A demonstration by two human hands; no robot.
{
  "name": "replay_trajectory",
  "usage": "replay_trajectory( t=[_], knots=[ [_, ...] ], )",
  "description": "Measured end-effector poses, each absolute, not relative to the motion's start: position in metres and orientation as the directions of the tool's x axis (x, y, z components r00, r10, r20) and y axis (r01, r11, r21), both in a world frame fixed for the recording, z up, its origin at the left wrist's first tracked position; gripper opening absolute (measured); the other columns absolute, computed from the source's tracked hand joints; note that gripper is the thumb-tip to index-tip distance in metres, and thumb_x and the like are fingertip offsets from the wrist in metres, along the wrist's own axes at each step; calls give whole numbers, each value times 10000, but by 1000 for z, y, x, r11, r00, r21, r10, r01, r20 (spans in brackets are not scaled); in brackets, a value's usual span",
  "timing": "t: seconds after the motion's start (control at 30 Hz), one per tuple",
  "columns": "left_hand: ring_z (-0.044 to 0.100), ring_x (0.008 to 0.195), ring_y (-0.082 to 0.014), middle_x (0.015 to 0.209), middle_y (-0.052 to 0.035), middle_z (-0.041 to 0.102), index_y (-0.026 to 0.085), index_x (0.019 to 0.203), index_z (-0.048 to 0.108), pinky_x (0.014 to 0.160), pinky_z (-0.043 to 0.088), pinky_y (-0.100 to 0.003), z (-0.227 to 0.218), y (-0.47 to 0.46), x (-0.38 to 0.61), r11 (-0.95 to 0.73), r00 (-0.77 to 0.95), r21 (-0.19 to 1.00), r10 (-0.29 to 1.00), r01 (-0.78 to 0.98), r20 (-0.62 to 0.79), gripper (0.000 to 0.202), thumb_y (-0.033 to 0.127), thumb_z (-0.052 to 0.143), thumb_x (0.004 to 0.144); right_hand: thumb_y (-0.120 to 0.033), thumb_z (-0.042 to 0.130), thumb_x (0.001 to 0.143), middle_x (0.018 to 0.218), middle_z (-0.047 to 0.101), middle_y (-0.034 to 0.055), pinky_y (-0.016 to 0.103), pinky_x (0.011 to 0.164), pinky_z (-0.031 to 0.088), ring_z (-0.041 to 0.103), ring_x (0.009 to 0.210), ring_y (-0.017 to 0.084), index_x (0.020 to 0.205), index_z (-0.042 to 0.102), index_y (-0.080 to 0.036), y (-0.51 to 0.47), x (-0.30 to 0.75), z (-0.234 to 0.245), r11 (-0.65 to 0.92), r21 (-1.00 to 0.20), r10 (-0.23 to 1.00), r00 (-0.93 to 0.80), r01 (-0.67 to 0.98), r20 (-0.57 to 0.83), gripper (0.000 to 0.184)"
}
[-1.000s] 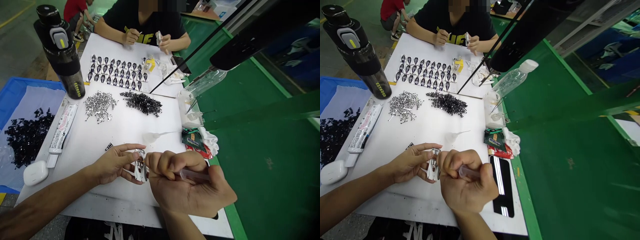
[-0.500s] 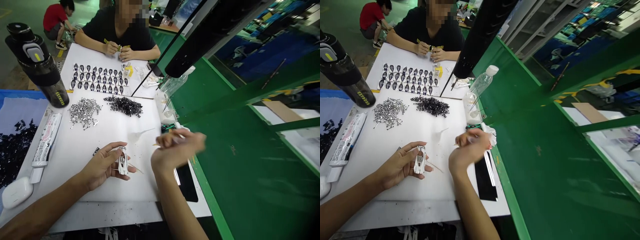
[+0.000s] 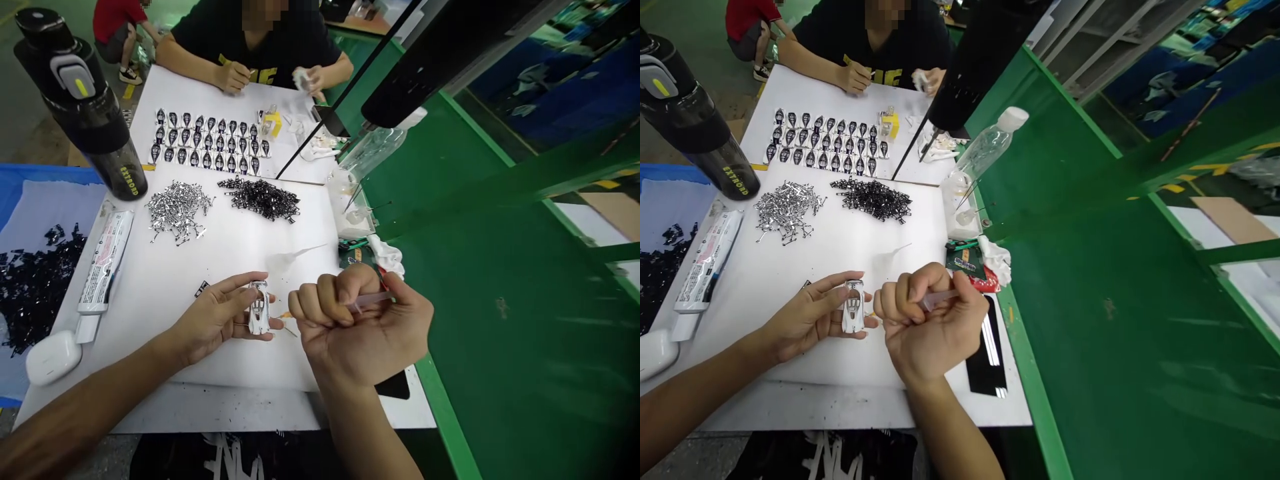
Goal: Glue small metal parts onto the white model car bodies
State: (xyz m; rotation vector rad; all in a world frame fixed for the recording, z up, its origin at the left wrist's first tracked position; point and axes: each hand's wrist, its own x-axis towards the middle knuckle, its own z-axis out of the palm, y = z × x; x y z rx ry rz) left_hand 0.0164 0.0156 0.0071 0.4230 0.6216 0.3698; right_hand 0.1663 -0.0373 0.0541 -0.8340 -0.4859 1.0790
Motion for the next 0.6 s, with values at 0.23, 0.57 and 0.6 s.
replay_trajectory(
  t=[0.23,0.57,0.6],
  knots=[
    [738,817,-178,1032,-58,732,232,1189,736,835,634,-429,3,15,16,851,761,477,456,-220,-462,346,289,792,852,-562,529,883,425,209,-72,226,389,301,178,379,79,562,538,-205,-38,159,49,178,-776,932,358,-606,-66,480],
    [725,830,-157,937,-27,728,251,1198,743,861,630,-425,-4,15,14,841,776,498,453,-209,-439,323,280,769,877,-523,532,875,412,215,-75,210,368,284,179,367,74,553,574,-203,-32,153,41,192,-774,919,387,-603,-73,456],
    [725,829,-157,934,-26,728,251,1198,743,860,630,-424,-3,15,14,841,773,499,454,-209,-443,328,282,773,873,-521,531,875,410,221,-75,212,366,285,182,364,75,555,575,-203,-31,153,40,191,-775,919,387,-602,-74,453]
  ],
)
